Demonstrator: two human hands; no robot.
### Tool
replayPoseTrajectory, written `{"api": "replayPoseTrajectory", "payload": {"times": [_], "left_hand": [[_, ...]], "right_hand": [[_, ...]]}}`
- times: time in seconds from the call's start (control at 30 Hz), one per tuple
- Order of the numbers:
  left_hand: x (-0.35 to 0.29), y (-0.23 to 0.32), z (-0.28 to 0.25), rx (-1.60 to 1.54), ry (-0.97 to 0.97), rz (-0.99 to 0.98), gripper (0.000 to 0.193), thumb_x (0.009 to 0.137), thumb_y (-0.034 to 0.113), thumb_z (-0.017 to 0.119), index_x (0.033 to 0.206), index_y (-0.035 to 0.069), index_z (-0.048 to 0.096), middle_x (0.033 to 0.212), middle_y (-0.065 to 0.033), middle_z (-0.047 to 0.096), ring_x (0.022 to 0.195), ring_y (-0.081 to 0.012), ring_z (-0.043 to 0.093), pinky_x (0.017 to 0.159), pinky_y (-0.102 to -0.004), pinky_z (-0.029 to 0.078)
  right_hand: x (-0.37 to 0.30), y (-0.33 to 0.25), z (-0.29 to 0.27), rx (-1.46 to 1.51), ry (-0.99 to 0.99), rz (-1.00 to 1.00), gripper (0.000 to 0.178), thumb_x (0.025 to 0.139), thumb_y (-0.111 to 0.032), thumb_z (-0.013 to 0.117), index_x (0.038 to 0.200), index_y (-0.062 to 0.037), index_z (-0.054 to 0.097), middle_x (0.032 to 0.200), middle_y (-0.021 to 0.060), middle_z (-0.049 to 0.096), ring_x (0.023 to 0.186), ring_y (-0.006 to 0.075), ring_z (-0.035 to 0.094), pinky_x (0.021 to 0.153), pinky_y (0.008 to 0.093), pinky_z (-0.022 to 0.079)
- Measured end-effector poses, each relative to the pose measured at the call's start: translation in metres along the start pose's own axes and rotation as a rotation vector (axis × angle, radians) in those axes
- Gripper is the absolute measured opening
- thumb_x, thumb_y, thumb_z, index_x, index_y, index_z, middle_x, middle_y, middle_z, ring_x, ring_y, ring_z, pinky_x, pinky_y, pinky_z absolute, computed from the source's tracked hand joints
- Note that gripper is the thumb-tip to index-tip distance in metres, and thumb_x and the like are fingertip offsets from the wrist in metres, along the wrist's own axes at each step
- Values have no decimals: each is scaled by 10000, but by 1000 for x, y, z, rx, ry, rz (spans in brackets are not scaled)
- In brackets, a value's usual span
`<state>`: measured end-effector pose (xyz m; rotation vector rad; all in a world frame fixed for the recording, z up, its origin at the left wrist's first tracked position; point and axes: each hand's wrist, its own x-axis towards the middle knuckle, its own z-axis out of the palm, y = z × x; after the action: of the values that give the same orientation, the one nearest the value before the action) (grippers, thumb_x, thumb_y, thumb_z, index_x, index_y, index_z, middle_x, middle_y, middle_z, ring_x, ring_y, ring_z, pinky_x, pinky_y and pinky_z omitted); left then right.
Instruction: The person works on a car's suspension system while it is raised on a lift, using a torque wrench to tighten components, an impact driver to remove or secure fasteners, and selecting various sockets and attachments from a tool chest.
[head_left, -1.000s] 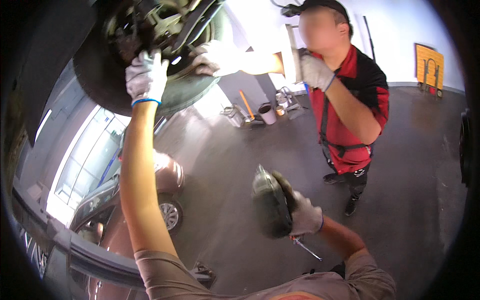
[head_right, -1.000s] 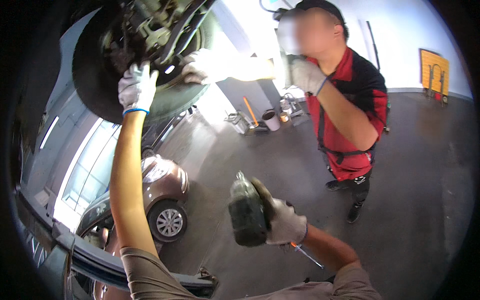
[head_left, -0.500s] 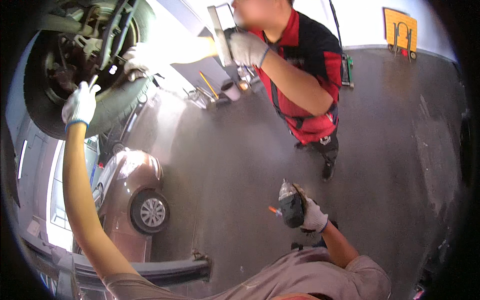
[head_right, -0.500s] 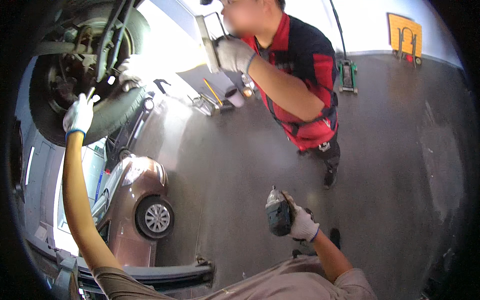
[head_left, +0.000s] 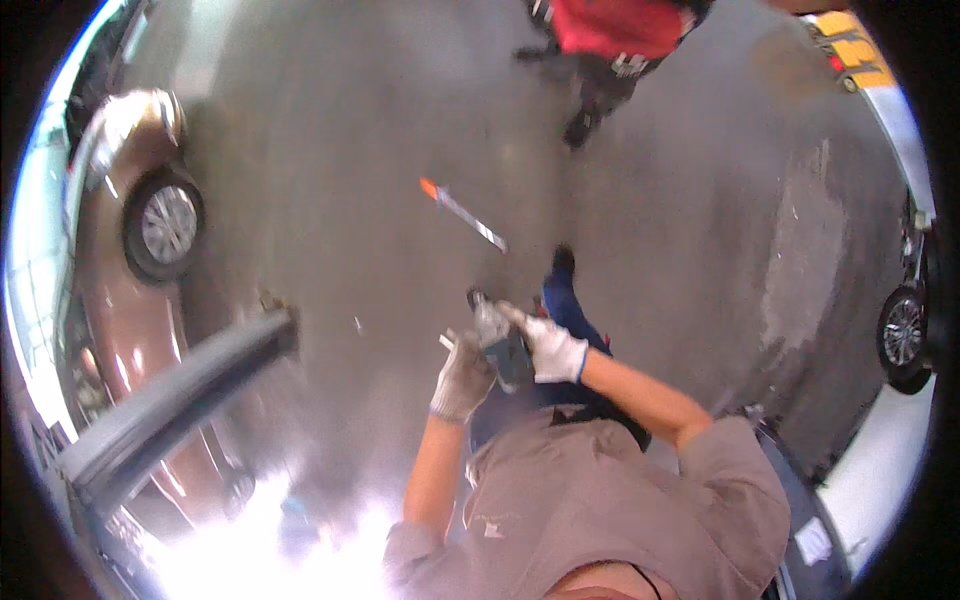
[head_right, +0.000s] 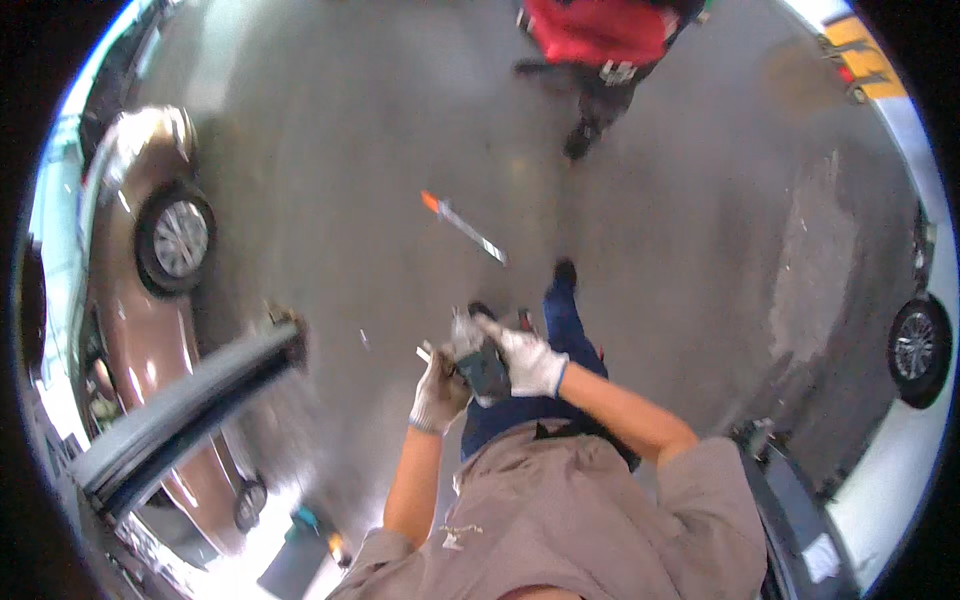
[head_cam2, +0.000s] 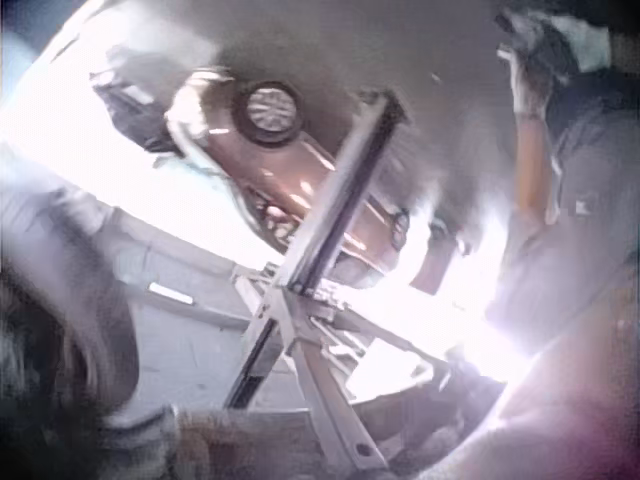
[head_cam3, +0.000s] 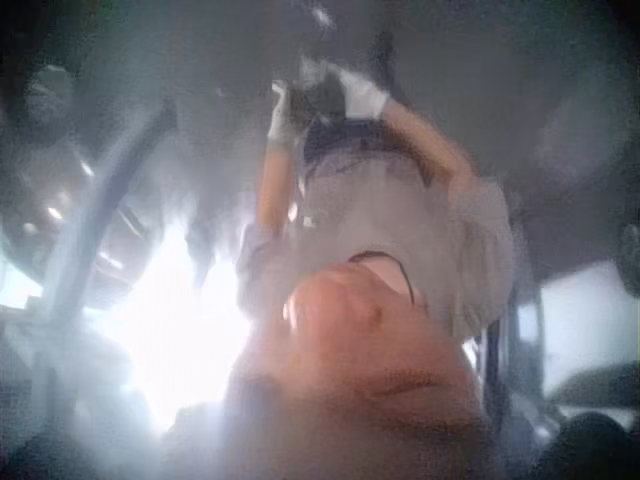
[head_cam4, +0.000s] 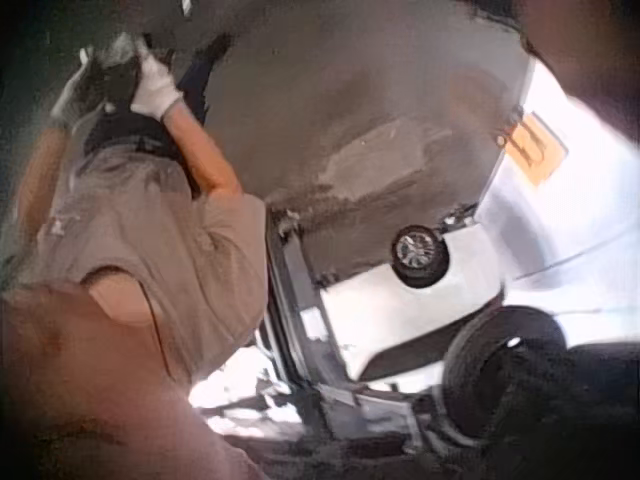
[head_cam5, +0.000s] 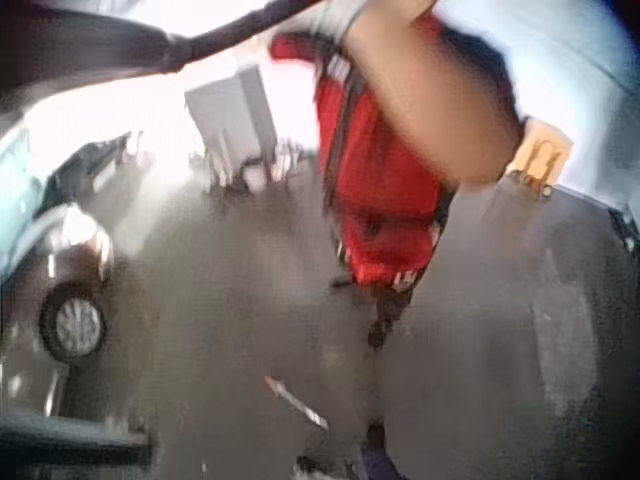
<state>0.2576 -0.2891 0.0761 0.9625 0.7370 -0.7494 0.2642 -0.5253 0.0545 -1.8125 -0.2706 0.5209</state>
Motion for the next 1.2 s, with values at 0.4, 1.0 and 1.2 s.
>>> {"api": "replayPoseTrajectory", "payload": {"times": [0.4, 1.0, 1.2], "left_hand": [[178, -208, -180, -557, 174, -131, 473, 1039, 372, 613, 1371, 37, 572, 1277, -96, 670, 1181, -254, 638, 1029, -428, 504], [383, -412, -317, -389, 407, -221, 262, 1011, 298, 682, 1151, 79, 659, 1001, -20, 675, 870, -152, 646, 743, -313, 545], [368, -420, -321, -73, 492, -168, 207, 990, 256, 701, 1097, 82, 670, 944, -7, 661, 851, -125, 641, 742, -295, 534]], "right_hand": [[65, 225, 167, 36, -598, 829, 1242, 598, -341, 942, 1552, 51, 250, 1328, 254, 641, 1234, 342, 632, 1065, 360, 496], [76, 486, 300, -470, -534, 933, 913, 722, -256, 807, 1525, -140, 388, 1328, 192, 659, 1250, 382, 619, 1062, 421, 509], [79, 469, 298, -553, -512, 1012, 901, 822, -230, 753, 1592, -125, 296, 1479, 192, 552, 1341, 396, 547, 1124, 447, 465]]}}
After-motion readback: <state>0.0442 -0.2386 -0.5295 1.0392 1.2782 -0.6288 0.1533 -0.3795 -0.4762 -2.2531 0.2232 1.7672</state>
